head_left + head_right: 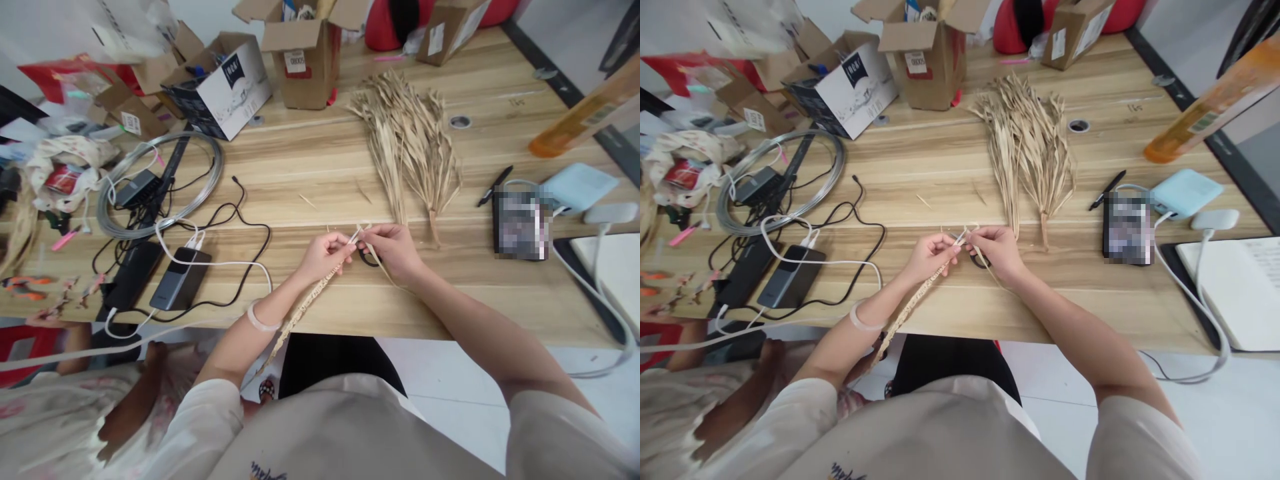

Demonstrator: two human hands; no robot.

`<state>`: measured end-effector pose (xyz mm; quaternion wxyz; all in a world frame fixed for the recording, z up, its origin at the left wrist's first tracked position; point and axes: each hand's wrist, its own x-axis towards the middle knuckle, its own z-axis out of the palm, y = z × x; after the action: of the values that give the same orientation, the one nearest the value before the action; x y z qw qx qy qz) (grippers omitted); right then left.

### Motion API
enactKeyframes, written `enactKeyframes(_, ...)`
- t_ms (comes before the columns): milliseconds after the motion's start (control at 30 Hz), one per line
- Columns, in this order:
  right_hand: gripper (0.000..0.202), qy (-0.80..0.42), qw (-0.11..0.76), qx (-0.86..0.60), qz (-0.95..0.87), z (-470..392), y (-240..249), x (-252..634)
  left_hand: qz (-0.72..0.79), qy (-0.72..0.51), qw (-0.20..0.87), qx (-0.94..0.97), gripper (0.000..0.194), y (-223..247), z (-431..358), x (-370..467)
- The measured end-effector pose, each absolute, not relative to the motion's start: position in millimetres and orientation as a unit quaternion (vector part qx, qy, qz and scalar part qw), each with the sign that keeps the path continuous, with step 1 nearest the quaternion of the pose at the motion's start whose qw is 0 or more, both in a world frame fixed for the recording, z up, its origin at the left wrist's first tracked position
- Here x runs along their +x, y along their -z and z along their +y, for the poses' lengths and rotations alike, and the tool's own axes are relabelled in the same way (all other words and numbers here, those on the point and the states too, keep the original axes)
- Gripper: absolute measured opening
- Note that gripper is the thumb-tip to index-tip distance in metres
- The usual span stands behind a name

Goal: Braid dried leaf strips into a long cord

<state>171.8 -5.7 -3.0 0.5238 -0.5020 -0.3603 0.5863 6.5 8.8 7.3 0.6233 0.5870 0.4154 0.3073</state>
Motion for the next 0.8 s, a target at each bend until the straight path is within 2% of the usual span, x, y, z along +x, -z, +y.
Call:
enactKeyframes(100,0.02,-0.512,0.511,-0.537,-0.434,-7.4,7.1,171.8,0.403,-0.291,0.635,0.592,0.025,-7.4,9.2,7.4)
enactKeyframes(200,0.015,-0.359,0.492,-0.574,-0.547,-8.0,11.1,173.8,0.402,-0.289,0.645,0.582,0.026,-5.7,10.5,8.1)
enactKeyframes(300,0.018,-0.184,0.423,-0.563,-0.685,-8.2,13.6,177.0,0.415,-0.302,0.64,0.572,0.028,-2.1,11.4,8.6)
enactKeyframes(367,0.02,-0.111,0.375,-0.541,-0.745,-8.7,14.4,178.7,0.425,-0.31,0.629,0.572,0.031,-0.1,11.3,8.8)
enactKeyframes(600,0.021,-0.025,0.308,-0.516,-0.799,-11.0,13.2,180.6,0.46,-0.344,0.554,0.603,0.046,-1.1,9.2,6.0)
enactKeyframes(800,0.022,0.033,0.294,-0.497,-0.816,-12.7,12.0,180.4,0.479,-0.366,0.509,0.614,0.039,5.1,14.8,2.9)
